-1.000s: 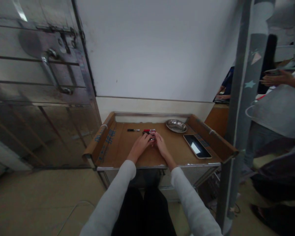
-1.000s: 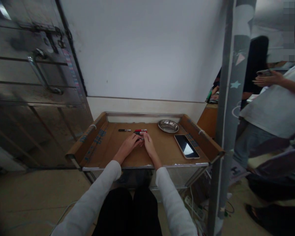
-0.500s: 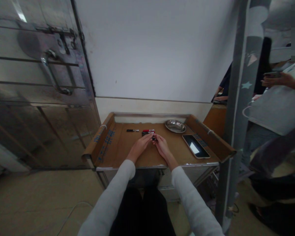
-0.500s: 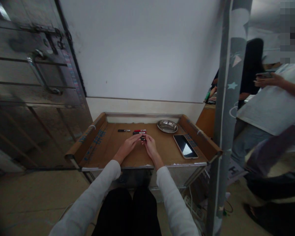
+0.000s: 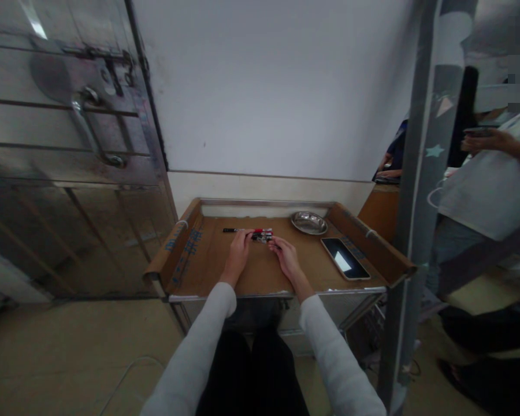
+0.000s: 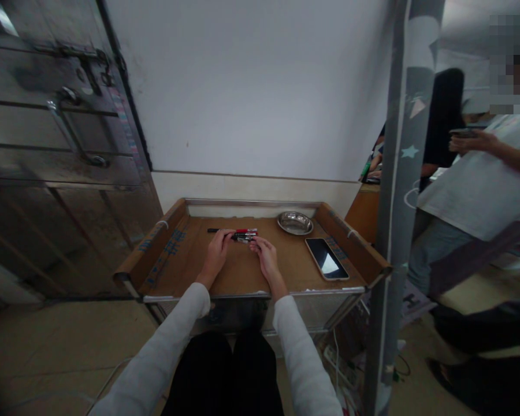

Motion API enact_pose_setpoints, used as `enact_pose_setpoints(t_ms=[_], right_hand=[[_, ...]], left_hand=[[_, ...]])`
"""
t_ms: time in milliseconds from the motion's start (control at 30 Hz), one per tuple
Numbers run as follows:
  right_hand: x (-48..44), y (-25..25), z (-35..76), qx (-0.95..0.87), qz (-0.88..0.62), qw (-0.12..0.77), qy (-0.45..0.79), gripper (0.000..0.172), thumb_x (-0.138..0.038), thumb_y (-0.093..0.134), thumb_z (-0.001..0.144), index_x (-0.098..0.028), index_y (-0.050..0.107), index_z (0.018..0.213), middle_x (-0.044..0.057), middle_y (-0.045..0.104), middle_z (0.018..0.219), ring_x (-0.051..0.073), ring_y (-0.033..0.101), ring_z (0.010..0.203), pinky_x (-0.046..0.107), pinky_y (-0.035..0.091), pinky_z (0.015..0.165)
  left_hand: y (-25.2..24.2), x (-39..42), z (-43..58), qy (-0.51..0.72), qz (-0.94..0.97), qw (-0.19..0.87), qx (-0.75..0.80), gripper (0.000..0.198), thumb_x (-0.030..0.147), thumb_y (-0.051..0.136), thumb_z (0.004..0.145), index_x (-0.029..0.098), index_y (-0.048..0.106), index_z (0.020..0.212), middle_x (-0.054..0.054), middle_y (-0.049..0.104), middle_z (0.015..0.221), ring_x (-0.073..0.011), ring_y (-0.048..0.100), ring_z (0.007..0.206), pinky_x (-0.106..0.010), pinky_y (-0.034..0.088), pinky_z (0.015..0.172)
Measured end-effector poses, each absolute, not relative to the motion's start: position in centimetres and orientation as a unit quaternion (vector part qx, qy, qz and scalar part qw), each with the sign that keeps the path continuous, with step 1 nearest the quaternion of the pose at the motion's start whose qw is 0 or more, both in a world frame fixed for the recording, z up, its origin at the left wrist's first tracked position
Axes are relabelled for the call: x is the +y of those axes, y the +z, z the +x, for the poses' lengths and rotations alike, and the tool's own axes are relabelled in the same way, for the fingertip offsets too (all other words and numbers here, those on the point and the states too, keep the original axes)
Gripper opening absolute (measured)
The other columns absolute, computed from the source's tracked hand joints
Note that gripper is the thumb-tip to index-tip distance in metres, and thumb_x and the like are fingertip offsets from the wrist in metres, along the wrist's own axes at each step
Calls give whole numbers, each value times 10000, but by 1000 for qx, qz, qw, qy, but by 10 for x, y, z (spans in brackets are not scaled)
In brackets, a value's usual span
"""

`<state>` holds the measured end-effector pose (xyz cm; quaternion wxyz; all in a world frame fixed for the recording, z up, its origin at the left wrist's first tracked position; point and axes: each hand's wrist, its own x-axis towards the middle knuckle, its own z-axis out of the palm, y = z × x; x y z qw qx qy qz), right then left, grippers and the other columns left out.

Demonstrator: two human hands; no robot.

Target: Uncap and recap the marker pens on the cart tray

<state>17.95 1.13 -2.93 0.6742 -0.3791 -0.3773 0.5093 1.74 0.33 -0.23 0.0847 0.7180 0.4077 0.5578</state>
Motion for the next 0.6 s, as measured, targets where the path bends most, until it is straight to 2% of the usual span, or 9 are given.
enact_pose_setpoints(t_ms=[133,300,500,600], right_hand=[[13,-31,180,-390,-407,699,440,289,-317,728,569,-174,661,812,36,689,807,149,614,698,332,510,745],[8,-25,179,-494,-429,674,343,279,-353,673,673,-177,631,886,36,680,803,154,622,717,343,501,775],[5,-24,168,-688,-387,541,292,177,-201,527,783,-203,607,940,24,672,854,150,632,816,319,484,821],[3,-26,165,-769,-387,460,219,267,-102,438,799,-210,612,970,34,660,950,154,606,911,321,455,868]], left_hand=[[-7,6,16,522,738,125,408,168,245,430,911,183,575,970,-49,643,959,-150,604,908,-289,466,849],[-16,10,17,393,820,149,389,96,204,516,863,201,599,912,-30,656,932,-169,608,908,-311,469,846],[-24,25,20,386,805,101,439,101,109,539,814,171,581,882,-57,596,943,-195,552,966,-361,459,880],[-28,30,21,408,783,118,455,174,47,461,818,165,568,890,-56,558,954,-168,558,908,-338,469,860]])
